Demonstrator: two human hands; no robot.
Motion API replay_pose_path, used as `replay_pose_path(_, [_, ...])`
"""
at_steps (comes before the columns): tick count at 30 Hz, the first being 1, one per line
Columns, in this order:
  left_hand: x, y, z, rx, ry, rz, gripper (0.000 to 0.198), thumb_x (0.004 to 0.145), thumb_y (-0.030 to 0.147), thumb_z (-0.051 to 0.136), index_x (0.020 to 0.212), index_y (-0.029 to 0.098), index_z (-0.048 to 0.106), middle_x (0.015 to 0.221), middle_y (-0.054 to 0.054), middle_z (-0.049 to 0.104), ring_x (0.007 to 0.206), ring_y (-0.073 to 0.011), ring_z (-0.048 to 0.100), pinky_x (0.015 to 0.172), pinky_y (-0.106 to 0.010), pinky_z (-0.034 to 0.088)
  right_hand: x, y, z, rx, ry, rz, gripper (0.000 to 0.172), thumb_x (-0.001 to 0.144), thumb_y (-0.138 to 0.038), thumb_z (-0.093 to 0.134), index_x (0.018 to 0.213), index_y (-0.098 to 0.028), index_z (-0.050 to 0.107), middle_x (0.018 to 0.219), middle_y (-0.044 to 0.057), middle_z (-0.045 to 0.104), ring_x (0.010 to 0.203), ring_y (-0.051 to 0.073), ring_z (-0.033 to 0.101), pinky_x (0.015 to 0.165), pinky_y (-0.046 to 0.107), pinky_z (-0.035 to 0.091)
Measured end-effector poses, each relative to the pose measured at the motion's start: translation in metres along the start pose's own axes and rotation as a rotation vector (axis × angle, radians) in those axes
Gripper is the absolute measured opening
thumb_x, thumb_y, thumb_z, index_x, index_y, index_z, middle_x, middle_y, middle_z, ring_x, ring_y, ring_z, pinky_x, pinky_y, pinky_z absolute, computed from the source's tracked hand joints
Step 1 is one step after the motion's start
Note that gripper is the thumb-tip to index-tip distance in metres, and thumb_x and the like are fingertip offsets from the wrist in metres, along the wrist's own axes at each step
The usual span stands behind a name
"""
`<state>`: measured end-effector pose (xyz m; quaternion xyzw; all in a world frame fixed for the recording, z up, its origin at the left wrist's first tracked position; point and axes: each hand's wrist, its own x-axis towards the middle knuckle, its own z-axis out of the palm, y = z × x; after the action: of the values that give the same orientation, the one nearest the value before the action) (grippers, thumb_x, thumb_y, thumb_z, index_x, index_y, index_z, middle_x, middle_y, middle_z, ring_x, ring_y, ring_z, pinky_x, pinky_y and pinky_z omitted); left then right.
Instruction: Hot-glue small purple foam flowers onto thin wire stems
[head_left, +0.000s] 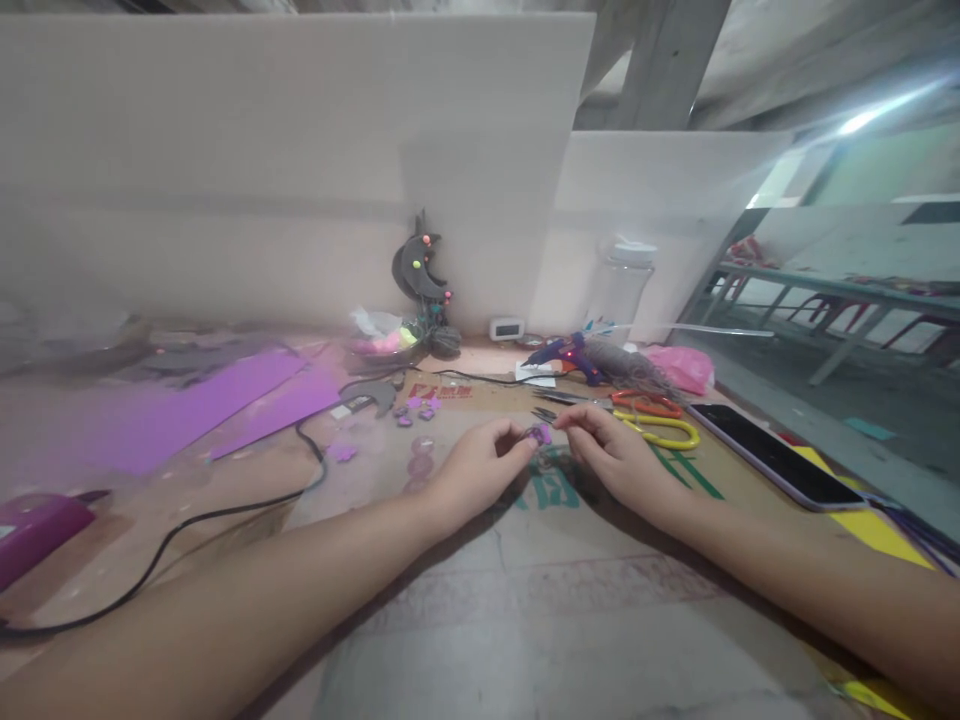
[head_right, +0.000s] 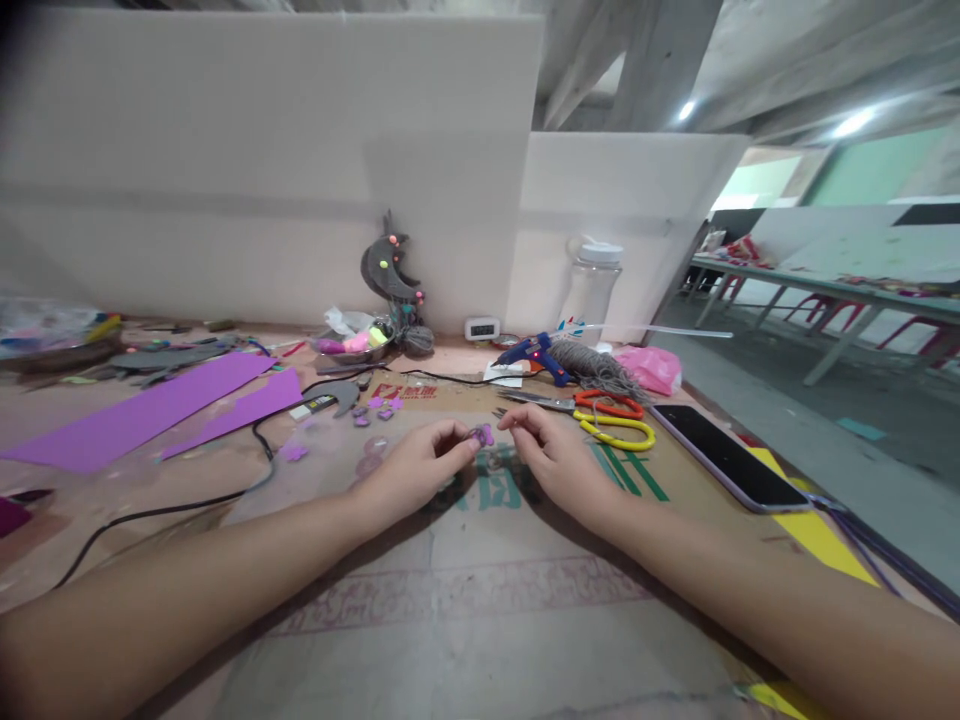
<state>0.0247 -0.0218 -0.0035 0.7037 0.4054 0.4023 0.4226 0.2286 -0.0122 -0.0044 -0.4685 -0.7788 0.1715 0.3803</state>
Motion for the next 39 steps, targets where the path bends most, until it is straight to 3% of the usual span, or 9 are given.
replay_pose_path(6, [0.000,0.001,0.000,0.007,0.001,0.022,0.026,0.088,0.037,0.053,0.071,0.018,0.053,0.066,0.002,0.055,0.065,-0.0129,0.051,0.065,-0.024,0.040,0.002,0.005,0.002,0.096,-0.035,-0.025,0.017,0.090,-0.021,0.047,0.102,-0.021,0.059,0.087,0.002,0.061,0.080,0.016,0.059,0.073,0.029,0.047])
replay_pose_path(10, [0.000,0.000,-0.001,0.013,-0.009,0.023,0.026,0.088,0.038,0.053,0.071,0.018,0.053,0.067,0.002,0.056,0.065,-0.0129,0.051,0.064,-0.024,0.039,0.003,0.007,0.003,0.121,-0.042,-0.008,0.016,0.089,-0.020,0.048,0.101,-0.021,0.060,0.088,0.002,0.063,0.081,0.016,0.060,0.074,0.030,0.048])
replay_pose_path(19, [0.000,0.000,-0.001,0.043,-0.005,-0.003,0.024,0.089,0.036,0.053,0.072,0.018,0.053,0.069,0.002,0.054,0.067,-0.0129,0.050,0.064,-0.025,0.037,0.003,-0.001,0.001,0.060,-0.006,0.012,0.012,0.090,-0.029,0.053,0.094,-0.021,0.061,0.073,-0.001,0.059,0.066,0.014,0.055,0.060,0.025,0.043])
replay_pose_path(24, [0.000,0.000,-0.001,0.052,-0.025,0.010,0.026,0.089,0.039,0.052,0.072,0.019,0.052,0.068,0.003,0.055,0.066,-0.0134,0.051,0.063,-0.024,0.038,0.001,-0.005,0.000,0.142,-0.025,0.077,0.026,0.095,-0.039,0.044,0.090,-0.020,0.062,0.049,-0.007,0.043,0.044,0.011,0.043,0.047,0.024,0.034])
replay_pose_path(30, [-0.001,0.002,-0.002,0.127,-0.022,0.058,0.027,0.088,0.039,0.052,0.070,0.019,0.054,0.067,0.002,0.056,0.066,-0.0138,0.051,0.062,-0.024,0.037,0.001,-0.015,0.002,0.307,-0.157,0.141,0.025,0.087,-0.043,0.058,0.089,-0.018,0.065,0.068,-0.001,0.062,0.058,0.012,0.054,0.055,0.024,0.043])
replay_pose_path(34, [-0.002,0.001,-0.002,0.153,-0.048,0.034,0.024,0.088,0.037,0.053,0.074,0.018,0.058,0.071,0.001,0.060,0.067,-0.0141,0.053,0.061,-0.024,0.037,0.001,-0.016,0.003,0.406,-0.189,0.194,0.025,0.084,-0.042,0.062,0.083,-0.017,0.063,0.064,-0.001,0.061,0.056,0.011,0.053,0.054,0.024,0.043])
replay_pose_path(39, [-0.002,0.000,-0.002,0.129,-0.075,0.017,0.021,0.083,0.035,0.061,0.094,0.018,0.066,0.084,-0.001,0.068,0.072,-0.0149,0.058,0.064,-0.025,0.042,0.001,-0.018,0.002,0.384,-0.180,0.203,0.022,0.085,-0.039,0.060,0.080,-0.018,0.060,0.062,-0.002,0.058,0.055,0.010,0.052,0.051,0.022,0.040])
